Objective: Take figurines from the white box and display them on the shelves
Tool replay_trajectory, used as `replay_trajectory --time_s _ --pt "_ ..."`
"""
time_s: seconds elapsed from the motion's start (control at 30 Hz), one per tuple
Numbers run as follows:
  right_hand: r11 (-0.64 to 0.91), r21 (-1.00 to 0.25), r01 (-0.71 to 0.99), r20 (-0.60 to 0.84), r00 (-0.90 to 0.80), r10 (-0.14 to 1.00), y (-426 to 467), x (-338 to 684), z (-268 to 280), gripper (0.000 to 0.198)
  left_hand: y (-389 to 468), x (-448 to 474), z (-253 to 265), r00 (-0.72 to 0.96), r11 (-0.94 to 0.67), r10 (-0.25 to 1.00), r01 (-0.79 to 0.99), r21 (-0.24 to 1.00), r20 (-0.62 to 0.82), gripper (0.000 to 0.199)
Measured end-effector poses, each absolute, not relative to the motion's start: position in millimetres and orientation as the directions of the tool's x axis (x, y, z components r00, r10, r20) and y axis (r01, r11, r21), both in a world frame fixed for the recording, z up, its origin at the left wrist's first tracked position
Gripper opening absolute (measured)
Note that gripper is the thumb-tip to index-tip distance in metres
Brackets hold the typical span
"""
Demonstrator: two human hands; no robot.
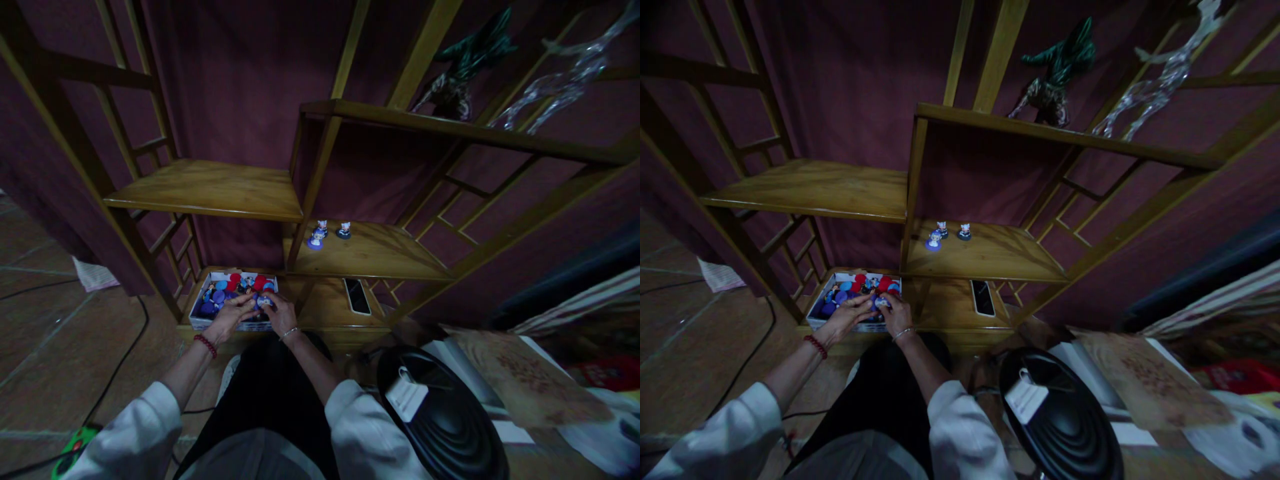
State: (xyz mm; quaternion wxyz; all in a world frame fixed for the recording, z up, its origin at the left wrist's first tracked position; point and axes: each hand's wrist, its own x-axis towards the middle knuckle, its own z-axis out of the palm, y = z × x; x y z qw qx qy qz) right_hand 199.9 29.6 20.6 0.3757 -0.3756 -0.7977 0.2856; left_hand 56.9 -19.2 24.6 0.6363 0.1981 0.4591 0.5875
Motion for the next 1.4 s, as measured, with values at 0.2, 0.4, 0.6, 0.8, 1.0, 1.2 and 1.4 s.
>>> replay_trajectory --time_s 0.2,0.4,0.6,0.8,1.0,1.2,1.4 --pt "0.718 -0.584 0.379 0.512 -0.514 0.688 23.8 215.1 37.9 0.024 -25.8 71.3 42.7 -0.091 0.209 0.946 -0.561 0.801 -0.310 0.017" --pt "0.841 -0.391 0.374 0.595 -0.595 0.541 20.9 233.6 62.1 0.026 -32.7 84.8 64.8 -0.064 0.178 0.963 -0.579 0.796 -0.262 0.009" --pt "0.927 -0.216 0.307 0.580 -0.724 0.375 12.3 256.2 91.4 0.024 -39.6 96.6 74.4 -0.008 0.239 0.955 -0.578 0.781 -0.298 0.009" --pt "0.937 -0.173 0.302 0.494 -0.797 0.348 8.0 275.3 107.4 0.021 -40.0 111.1 76.5 0.034 0.269 0.952 -0.560 0.783 -0.303 0.007" --pt "0.847 -0.325 0.421 0.493 -0.689 0.532 -0.2 286.5 107.3 0.021 -43.8 122.8 84.7 0.049 0.260 0.961 -0.499 0.827 -0.272 0.021" --pt "0.696 -0.515 0.500 0.428 -0.554 0.714 -7.8 287.9 106.3 0.019 -45.0 128.7 85.6 0.061 0.261 0.964 -0.421 0.868 -0.260 0.032" --pt "0.543 -0.640 0.544 0.319 -0.455 0.832 -12.4 283.7 112.5 0.013 -44.6 131.3 82.0 0.024 0.255 0.963 -0.399 0.881 -0.267 0.029"
